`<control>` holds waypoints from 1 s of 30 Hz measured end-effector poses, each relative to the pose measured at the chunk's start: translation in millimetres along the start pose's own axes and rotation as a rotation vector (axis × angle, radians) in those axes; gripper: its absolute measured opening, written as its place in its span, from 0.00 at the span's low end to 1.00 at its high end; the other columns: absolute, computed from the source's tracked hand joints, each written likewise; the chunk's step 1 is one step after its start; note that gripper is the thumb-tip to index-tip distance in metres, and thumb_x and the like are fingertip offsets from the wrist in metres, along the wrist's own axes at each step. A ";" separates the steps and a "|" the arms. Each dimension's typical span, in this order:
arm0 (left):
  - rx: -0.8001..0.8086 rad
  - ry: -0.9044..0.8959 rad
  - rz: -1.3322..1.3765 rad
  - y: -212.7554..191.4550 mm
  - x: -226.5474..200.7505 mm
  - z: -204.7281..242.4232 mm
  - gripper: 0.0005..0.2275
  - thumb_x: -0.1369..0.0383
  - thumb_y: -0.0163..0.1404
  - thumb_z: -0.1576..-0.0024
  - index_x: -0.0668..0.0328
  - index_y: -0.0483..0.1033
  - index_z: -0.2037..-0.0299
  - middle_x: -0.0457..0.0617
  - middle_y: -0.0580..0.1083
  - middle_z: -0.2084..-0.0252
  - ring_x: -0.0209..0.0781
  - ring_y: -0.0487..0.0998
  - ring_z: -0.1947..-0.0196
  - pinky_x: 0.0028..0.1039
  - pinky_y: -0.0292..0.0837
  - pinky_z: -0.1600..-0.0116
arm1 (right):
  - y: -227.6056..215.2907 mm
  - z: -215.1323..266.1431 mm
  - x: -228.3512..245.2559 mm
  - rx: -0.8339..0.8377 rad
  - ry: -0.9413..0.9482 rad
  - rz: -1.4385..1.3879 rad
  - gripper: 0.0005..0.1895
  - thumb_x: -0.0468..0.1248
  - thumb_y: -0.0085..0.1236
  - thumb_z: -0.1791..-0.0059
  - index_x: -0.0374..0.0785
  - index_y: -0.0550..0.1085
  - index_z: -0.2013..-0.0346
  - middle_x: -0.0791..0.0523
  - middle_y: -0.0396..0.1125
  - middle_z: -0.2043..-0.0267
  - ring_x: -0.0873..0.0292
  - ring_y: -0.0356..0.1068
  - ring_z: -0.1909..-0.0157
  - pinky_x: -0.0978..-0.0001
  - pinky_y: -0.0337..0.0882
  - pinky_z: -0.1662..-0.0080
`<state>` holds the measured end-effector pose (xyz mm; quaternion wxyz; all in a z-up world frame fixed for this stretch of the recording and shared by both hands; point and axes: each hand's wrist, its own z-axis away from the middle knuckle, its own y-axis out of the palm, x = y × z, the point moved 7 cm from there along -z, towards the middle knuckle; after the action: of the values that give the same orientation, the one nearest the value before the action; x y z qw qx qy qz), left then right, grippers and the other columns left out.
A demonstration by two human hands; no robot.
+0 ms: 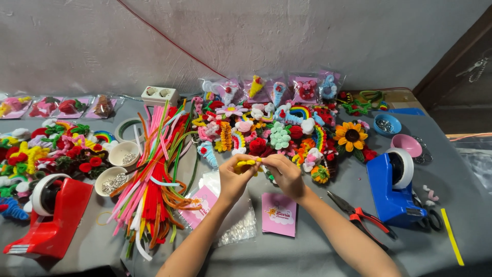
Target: Assembling handmade flower keyrings by attaching metal rings and packaging them into plastic bags with backing cards.
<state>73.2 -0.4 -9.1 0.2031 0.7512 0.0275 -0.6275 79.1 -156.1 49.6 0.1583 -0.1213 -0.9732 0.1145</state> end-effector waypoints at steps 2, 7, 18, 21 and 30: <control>-0.014 -0.025 0.090 -4.3 12.7 -8.5 0.09 0.77 0.68 0.52 0.66 0.82 0.64 0.55 0.82 0.64 0.38 0.83 0.64 0.26 0.81 0.57 | 3.8 2.9 -7.1 -0.005 0.043 -0.078 0.06 0.29 0.64 0.52 0.38 0.83 0.62 0.58 0.77 0.68 0.58 0.78 0.66 0.67 0.79 0.60; 0.028 -0.115 0.270 -7.2 38.1 -17.8 0.10 0.76 0.66 0.49 0.67 0.81 0.60 0.60 0.81 0.63 0.45 0.83 0.62 0.33 0.81 0.55 | 17.8 31.6 -30.0 -0.051 0.362 -0.444 0.10 0.24 0.64 0.53 0.30 0.80 0.56 0.50 0.78 0.65 0.58 0.78 0.60 0.65 0.79 0.54; 0.026 -0.126 0.204 -8.9 32.9 -14.7 0.10 0.76 0.65 0.47 0.67 0.80 0.57 0.57 0.77 0.63 0.44 0.80 0.61 0.33 0.79 0.54 | -3.2 1.1 -0.5 -0.029 0.013 -0.014 0.07 0.24 0.64 0.53 0.36 0.81 0.64 0.57 0.75 0.66 0.57 0.76 0.65 0.68 0.78 0.56; 0.022 -0.128 0.200 -9.8 38.1 -15.5 0.10 0.75 0.65 0.47 0.66 0.80 0.57 0.56 0.77 0.63 0.43 0.80 0.61 0.32 0.79 0.55 | -2.3 -2.2 10.3 -0.006 -0.086 0.105 0.07 0.24 0.61 0.51 0.37 0.81 0.62 0.57 0.73 0.66 0.57 0.74 0.66 0.68 0.78 0.57; 0.038 -0.087 0.191 -7.1 48.6 -15.2 0.10 0.76 0.66 0.50 0.67 0.80 0.60 0.54 0.76 0.66 0.41 0.80 0.65 0.31 0.79 0.59 | 0.4 9.7 2.9 0.025 -0.100 0.232 0.09 0.24 0.61 0.53 0.39 0.80 0.62 0.59 0.70 0.66 0.58 0.73 0.67 0.69 0.77 0.58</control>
<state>95.4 0.9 -55.4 0.2489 0.7260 -0.0652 -0.6377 73.3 -156.7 41.3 0.0968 -0.2251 -0.9578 0.1502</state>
